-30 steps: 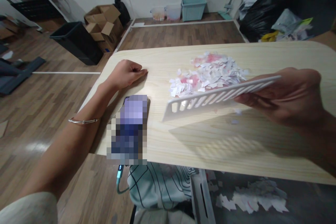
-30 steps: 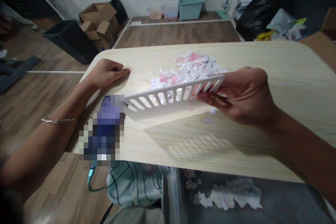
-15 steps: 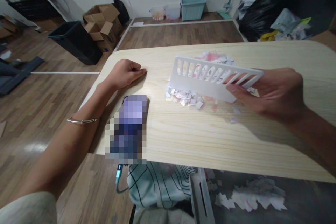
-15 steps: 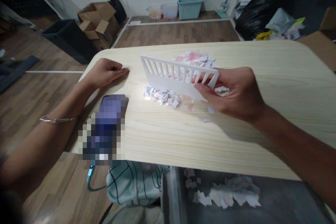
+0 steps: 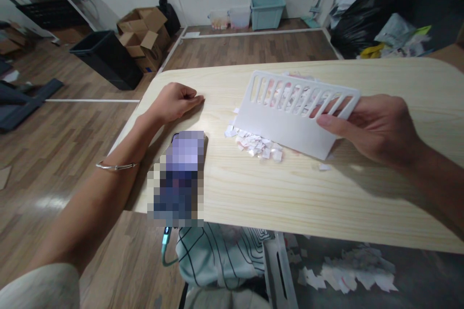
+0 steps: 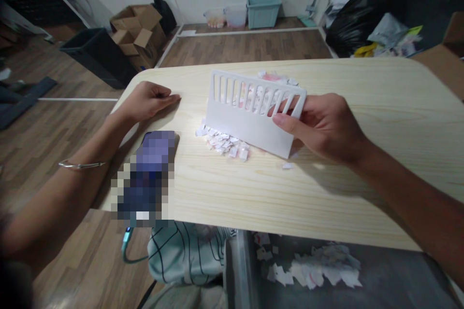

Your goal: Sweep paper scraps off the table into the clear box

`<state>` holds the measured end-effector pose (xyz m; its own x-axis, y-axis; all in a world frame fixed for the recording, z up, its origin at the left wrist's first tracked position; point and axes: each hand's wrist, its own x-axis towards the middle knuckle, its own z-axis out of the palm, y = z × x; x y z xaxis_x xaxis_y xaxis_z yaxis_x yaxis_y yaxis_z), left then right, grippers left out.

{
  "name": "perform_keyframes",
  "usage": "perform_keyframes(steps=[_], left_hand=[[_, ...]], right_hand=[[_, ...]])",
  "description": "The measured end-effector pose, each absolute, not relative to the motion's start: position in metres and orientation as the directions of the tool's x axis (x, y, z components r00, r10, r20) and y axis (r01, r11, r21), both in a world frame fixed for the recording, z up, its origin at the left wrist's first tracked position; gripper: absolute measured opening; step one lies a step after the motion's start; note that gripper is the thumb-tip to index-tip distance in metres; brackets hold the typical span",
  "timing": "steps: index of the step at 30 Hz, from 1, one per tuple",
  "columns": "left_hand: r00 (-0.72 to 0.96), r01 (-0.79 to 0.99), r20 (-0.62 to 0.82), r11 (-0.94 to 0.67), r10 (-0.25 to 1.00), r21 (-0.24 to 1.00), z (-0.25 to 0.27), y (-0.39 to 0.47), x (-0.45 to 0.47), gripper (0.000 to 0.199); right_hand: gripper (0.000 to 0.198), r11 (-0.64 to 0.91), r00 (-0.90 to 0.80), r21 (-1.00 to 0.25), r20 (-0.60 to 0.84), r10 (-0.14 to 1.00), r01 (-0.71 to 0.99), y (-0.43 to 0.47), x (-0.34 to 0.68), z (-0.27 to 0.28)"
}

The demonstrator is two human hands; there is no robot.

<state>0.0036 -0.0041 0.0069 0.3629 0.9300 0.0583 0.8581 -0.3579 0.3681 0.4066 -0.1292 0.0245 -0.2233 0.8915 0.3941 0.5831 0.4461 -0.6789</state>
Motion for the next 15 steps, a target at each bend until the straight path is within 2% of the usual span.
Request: perform_keyframes(steps=[3,9,13,15], left_hand=[[0.369,0.849,0.069,-0.367,0.927,0.380,0.007,-0.005,0.004,0.053],[0.359,0.832,0.086,-0.360,0.929,0.422,0.005,-0.004,0.004,0.055],[0.362,0.813,0.110,-0.371,0.926,0.449,0.003,-0.003,0.003,0.056],[0.365,0.802,0.129,-0.381,0.922,0.459,0.002,-0.002,0.002,0.056]], right_hand=[[0.011,0.446,-0.175,-0.767,0.414,0.893,0.461,-0.124,0.408,0.022],[0.032,0.363,0.013,-0.904,0.375,0.927,0.225,-0.112,0.415,0.025],[0.052,0.282,0.045,-0.947,0.292,0.955,0.153,-0.102,0.422,0.031],[0.051,0.250,0.045,-0.953,0.261,0.964,0.170,-0.099,0.427,0.034]])
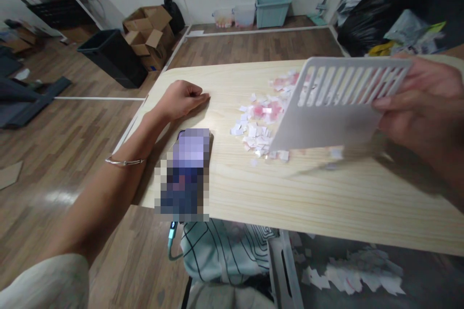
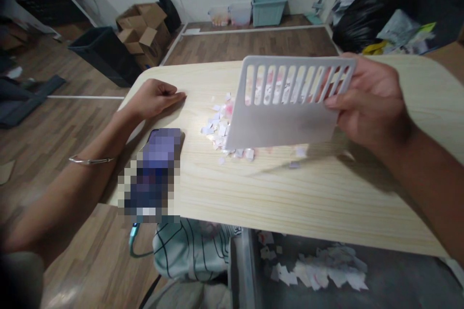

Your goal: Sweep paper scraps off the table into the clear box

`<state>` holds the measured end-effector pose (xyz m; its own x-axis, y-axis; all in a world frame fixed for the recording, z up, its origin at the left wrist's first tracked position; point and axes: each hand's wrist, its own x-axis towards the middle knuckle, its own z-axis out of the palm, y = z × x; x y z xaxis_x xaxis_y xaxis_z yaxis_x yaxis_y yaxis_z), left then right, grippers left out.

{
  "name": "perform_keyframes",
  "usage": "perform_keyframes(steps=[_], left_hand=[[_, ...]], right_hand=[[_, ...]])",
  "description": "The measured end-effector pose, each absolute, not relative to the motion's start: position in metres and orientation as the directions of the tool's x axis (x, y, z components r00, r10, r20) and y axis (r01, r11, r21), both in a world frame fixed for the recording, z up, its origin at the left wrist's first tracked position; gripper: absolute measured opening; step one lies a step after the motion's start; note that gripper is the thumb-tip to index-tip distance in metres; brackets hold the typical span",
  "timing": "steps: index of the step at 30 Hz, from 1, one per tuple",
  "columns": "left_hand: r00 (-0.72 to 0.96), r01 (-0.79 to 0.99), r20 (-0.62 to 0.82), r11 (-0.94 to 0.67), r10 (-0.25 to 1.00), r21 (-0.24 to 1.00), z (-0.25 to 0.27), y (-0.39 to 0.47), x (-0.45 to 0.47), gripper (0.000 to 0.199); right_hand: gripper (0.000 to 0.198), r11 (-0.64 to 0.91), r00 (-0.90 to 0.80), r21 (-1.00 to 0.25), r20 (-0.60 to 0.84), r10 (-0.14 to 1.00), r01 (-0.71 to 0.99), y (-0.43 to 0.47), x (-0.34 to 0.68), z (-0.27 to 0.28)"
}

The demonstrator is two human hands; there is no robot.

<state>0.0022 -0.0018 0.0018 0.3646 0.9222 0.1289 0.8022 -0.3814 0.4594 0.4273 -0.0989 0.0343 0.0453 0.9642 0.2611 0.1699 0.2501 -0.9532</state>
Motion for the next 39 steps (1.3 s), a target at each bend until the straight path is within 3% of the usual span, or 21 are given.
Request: perform_keyframes(steps=[9,14,19,26,32,39], left_hand=[[0.377,0.780,0.158,-0.405,0.913,0.477,-0.002,0.000,0.000,0.057],[0.378,0.800,0.139,-0.399,0.915,0.448,0.001,-0.001,0.001,0.055],[0.393,0.798,0.126,-0.406,0.911,0.446,0.001,-0.001,-0.001,0.051],[0.382,0.815,0.119,-0.395,0.916,0.423,0.001,0.000,0.001,0.053],[0.372,0.822,0.122,-0.387,0.920,0.417,0.002,0.000,0.001,0.054],[0.374,0.824,0.076,-0.369,0.924,0.430,0.006,-0.003,0.002,0.051]], right_hand=[[0.025,0.215,0.051,-0.917,0.245,0.968,0.335,-0.100,0.442,0.035],[0.033,0.286,0.025,-0.889,0.315,0.949,0.358,-0.097,0.438,0.025],[0.029,0.309,-0.060,-0.871,0.310,0.949,0.381,-0.100,0.433,0.020],[0.027,0.332,0.034,-0.867,0.370,0.928,0.371,-0.094,0.435,0.018],[0.028,0.315,-0.073,-0.893,0.308,0.948,0.320,-0.099,0.436,0.020],[0.041,0.299,-0.016,-0.891,0.313,0.950,0.340,-0.096,0.440,0.017]])
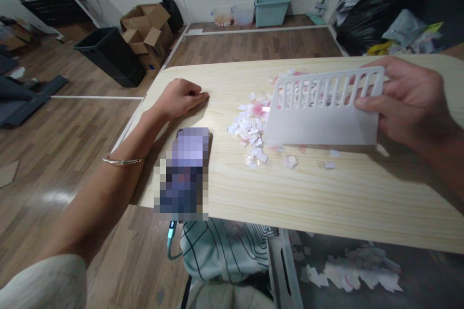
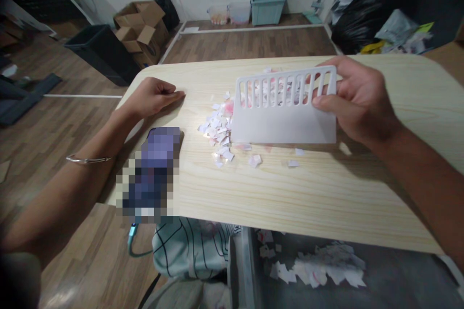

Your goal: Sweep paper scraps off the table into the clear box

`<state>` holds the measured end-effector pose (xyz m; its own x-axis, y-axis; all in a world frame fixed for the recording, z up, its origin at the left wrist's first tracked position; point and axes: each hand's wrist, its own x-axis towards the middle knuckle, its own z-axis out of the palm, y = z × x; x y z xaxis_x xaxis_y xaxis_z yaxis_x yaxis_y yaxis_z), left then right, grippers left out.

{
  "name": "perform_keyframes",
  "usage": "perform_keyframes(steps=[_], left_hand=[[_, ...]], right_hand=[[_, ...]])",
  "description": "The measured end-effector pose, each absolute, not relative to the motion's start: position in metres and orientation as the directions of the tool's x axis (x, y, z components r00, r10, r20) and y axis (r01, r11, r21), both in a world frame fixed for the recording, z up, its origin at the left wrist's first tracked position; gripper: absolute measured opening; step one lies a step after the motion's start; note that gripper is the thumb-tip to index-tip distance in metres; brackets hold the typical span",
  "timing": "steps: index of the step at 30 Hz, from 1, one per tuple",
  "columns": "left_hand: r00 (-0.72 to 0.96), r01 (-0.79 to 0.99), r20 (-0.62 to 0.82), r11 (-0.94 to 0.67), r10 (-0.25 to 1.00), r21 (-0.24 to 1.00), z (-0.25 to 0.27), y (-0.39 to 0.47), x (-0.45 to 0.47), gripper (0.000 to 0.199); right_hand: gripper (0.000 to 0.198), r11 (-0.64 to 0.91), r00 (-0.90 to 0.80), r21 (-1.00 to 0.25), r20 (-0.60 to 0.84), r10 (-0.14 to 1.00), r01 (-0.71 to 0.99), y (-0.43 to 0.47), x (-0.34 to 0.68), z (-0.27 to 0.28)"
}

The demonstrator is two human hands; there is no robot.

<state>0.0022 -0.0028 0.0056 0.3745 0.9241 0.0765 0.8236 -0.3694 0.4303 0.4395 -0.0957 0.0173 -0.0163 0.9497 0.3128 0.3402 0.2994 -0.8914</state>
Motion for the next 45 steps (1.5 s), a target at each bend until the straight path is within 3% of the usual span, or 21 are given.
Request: perform_keyframes(steps=[2,5,8,11,13,23,31,41,45], left_hand=[[0.368,0.830,0.069,-0.361,0.927,0.426,0.006,-0.003,0.003,0.051],[0.367,0.843,0.059,-0.358,0.929,0.402,0.005,-0.003,0.002,0.050],[0.367,0.852,0.055,-0.360,0.928,0.380,0.005,-0.002,0.001,0.052],[0.369,0.855,0.054,-0.362,0.928,0.372,0.004,-0.002,0.001,0.053],[0.372,0.856,0.059,-0.366,0.927,0.365,0.004,-0.001,0.001,0.053],[0.372,0.847,0.074,-0.371,0.925,0.380,0.005,-0.001,0.002,0.053],[0.359,0.861,0.055,-0.353,0.932,0.366,0.005,-0.002,0.002,0.053],[0.358,0.844,0.085,-0.361,0.930,0.396,0.005,-0.002,0.001,0.053],[0.379,0.843,0.086,-0.382,0.921,0.379,0.004,-0.001,0.001,0.055]], right_hand=[[0.046,0.300,-0.037,-0.878,0.309,0.950,0.374,-0.095,0.442,0.018],[0.060,0.392,-0.039,-0.777,0.430,0.902,0.492,-0.095,0.441,0.022],[0.052,0.456,-0.023,-0.710,0.528,0.849,0.537,-0.098,0.437,0.027],[0.023,0.398,-0.020,-0.736,0.464,0.886,0.547,-0.102,0.434,0.031],[0.014,0.388,-0.021,-0.729,0.457,0.889,0.564,-0.105,0.434,0.032],[0.019,0.393,-0.092,-0.715,0.421,0.902,0.579,-0.114,0.427,0.034],[0.033,0.511,-0.245,-0.766,0.449,0.859,0.389,-0.114,0.422,0.028],[0.033,0.525,-0.375,-0.741,0.386,0.843,0.419,-0.129,0.405,0.033],[0.031,0.475,-0.318,-0.792,0.370,0.873,0.384,-0.135,0.403,0.033]])
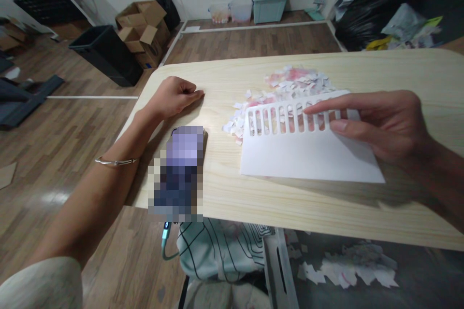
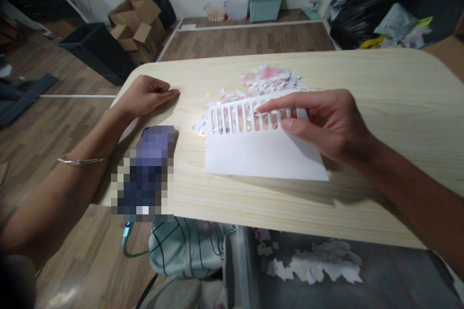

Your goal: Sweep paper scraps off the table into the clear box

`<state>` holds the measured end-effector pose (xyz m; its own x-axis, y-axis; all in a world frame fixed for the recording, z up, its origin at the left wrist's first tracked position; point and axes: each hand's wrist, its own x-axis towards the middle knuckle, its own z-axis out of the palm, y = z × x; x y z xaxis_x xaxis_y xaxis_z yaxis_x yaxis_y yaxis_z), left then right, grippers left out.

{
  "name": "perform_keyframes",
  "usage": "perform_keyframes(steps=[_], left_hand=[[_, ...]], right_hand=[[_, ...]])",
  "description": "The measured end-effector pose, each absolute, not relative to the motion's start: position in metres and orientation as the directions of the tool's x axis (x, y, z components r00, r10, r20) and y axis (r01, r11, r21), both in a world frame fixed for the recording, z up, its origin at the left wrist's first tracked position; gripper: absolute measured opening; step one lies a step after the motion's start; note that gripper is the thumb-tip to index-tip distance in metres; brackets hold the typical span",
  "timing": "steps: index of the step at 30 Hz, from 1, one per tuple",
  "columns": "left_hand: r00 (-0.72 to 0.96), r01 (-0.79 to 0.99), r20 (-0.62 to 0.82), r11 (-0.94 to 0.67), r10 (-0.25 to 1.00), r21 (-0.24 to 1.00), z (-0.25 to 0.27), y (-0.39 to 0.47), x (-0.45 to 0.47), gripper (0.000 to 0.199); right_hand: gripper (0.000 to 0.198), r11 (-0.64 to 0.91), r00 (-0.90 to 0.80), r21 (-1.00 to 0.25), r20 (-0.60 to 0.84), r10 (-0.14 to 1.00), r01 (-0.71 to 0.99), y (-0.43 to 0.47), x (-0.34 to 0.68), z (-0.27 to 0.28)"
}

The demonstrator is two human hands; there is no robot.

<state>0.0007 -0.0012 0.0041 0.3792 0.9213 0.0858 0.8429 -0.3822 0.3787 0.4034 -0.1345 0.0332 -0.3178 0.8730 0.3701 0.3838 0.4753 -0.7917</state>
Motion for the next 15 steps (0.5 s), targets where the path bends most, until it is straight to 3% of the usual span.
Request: perform_keyframes(steps=[4,15], left_hand=[[0.379,0.850,0.092,-0.386,0.921,0.358,0.004,-0.001,0.001,0.054],[0.361,0.847,0.100,-0.371,0.927,0.381,0.006,-0.002,0.004,0.054]], right_hand=[[0.033,0.386,-0.232,-0.862,0.323,0.918,0.328,-0.137,0.405,0.035],[0.023,0.388,-0.198,-0.837,0.336,0.921,0.386,-0.135,0.414,0.038]])
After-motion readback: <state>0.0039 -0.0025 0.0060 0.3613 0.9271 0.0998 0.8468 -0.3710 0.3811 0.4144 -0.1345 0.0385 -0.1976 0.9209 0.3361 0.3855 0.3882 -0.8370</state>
